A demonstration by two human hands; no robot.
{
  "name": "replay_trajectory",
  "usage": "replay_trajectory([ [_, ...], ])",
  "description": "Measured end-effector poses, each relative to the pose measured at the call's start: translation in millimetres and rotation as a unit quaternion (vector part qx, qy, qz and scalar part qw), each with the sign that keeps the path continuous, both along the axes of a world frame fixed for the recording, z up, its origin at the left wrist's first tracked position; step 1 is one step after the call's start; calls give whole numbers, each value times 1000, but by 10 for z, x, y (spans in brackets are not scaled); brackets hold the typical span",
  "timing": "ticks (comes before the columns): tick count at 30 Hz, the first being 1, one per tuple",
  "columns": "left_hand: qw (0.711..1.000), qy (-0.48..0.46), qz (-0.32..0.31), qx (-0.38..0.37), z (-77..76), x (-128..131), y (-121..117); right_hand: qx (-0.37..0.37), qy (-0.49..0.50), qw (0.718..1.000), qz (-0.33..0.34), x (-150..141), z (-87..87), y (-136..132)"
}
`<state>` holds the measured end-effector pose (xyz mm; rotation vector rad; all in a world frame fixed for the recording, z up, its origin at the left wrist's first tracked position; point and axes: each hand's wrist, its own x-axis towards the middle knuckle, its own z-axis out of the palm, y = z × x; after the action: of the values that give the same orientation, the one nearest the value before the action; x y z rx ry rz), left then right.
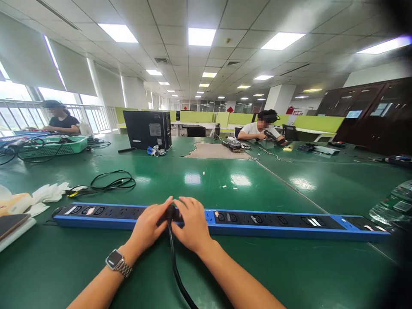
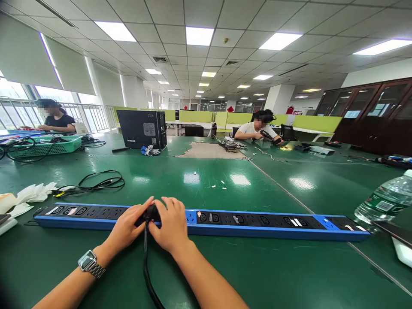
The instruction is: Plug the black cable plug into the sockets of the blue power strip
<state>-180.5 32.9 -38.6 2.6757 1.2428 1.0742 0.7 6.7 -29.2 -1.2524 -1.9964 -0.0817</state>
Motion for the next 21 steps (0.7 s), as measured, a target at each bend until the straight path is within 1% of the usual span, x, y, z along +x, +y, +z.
replay_trajectory([
  [3,999,5,35,-25,-16,-34,-25,14,-17,999,30,-263,75,130],
  [5,998,14,44,-41,-19,-37,-30,34,-1,999,30,-280,172,174],
  [7,998,13,48,-49,-19,-31,-28,68,37,997,21,-124,295,171],
  [9,997,9,49,-51,-18,-25,-23,98,83,992,9,202,390,125],
  [10,997,9,49,-51,-17,-22,-21,101,107,989,-1,414,405,88],
  [12,997,9,51,-51,-15,-16,-21,80,146,985,-39,886,351,-5],
  [14,997,7,54,-53,-12,-7,-24,29,161,983,-87,1346,199,-109],
  [16,997,7,60,-57,-10,2,-28,-11,170,977,-132,1715,13,-201],
  [17,996,6,63,-58,-8,6,-30,-21,167,975,-147,1848,-69,-238],
  [19,996,2,66,-57,-4,8,-36,-26,153,974,-164,2006,-174,-288],
  [21,996,-5,67,-57,4,7,-41,-18,127,979,-159,2044,-194,-307],
])
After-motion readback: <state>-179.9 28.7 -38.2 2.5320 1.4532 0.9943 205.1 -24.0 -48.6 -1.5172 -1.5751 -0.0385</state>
